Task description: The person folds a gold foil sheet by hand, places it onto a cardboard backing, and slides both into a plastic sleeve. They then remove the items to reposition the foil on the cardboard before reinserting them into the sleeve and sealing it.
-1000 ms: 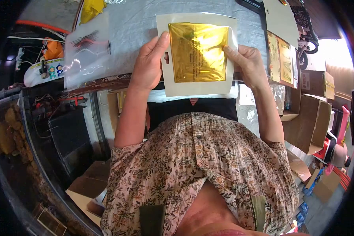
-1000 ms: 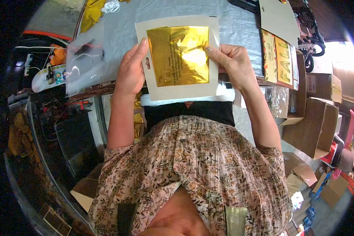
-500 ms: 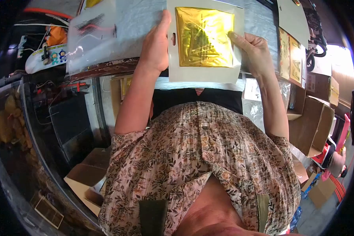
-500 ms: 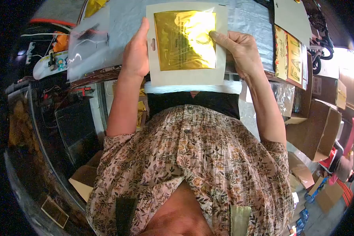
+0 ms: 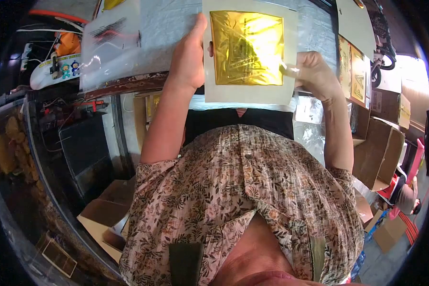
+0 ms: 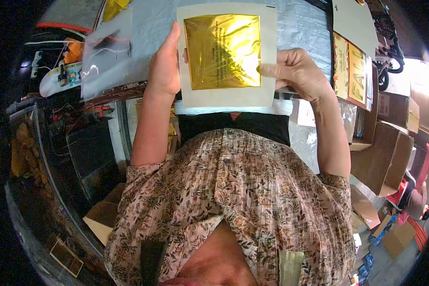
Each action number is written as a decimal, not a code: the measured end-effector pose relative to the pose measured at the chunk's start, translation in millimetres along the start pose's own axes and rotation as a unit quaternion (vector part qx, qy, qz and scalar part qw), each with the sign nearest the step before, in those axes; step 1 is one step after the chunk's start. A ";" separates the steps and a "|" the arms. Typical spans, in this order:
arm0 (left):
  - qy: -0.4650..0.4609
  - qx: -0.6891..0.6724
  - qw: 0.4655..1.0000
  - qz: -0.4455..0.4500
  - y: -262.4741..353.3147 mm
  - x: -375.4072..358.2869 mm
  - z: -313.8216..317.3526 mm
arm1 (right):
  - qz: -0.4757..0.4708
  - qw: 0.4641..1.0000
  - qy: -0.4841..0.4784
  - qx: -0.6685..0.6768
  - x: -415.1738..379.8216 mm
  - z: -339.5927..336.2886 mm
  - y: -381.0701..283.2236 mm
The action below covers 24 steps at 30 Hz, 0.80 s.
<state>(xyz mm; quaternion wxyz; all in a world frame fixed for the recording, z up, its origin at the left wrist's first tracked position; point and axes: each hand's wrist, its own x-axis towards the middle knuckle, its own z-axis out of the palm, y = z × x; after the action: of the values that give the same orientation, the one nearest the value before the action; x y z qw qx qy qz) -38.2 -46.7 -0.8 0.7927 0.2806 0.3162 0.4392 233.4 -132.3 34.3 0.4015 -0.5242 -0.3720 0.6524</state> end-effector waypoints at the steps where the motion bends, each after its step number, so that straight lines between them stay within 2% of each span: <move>1: 0.004 0.011 1.000 -0.009 0.5 2.6 -3.8 | 0.015 0.999 -0.016 -0.036 -1.0 -2.6 1.0; 2: 0.005 0.023 1.000 -0.017 3.0 4.1 -2.0 | 0.028 0.996 -0.032 -0.073 -1.1 -4.7 0.9; 6: 0.018 -0.013 1.000 -0.013 5.2 1.8 7.8 | 0.042 0.996 -0.021 -0.070 0.2 -3.4 -2.1; 15: -0.024 -0.039 0.999 -0.011 14.9 -10.7 19.4 | 0.043 0.998 -0.004 -0.054 2.0 7.7 -3.1; 17: -0.039 0.004 0.999 0.028 14.3 -14.8 20.2 | 0.041 0.996 0.016 -0.079 -0.6 11.9 -6.9; 18: -0.056 0.094 0.993 0.038 21.5 -23.8 22.6 | 0.031 0.996 0.008 -0.083 -1.6 11.4 -6.7; 22: -0.058 0.124 0.989 0.059 18.6 -31.8 22.2 | 0.014 0.997 0.006 -0.082 -8.4 16.5 -10.7; 24: -0.051 0.109 0.991 0.059 18.6 -34.6 21.4 | 0.008 0.991 0.019 -0.133 -11.2 17.3 -9.5</move>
<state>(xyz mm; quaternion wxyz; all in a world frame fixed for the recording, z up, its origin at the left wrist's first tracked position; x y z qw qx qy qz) -46.1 -72.0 35.2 0.7449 0.4058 0.3042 0.4334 219.1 -139.8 50.2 0.3301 -0.5879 -0.4440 0.5902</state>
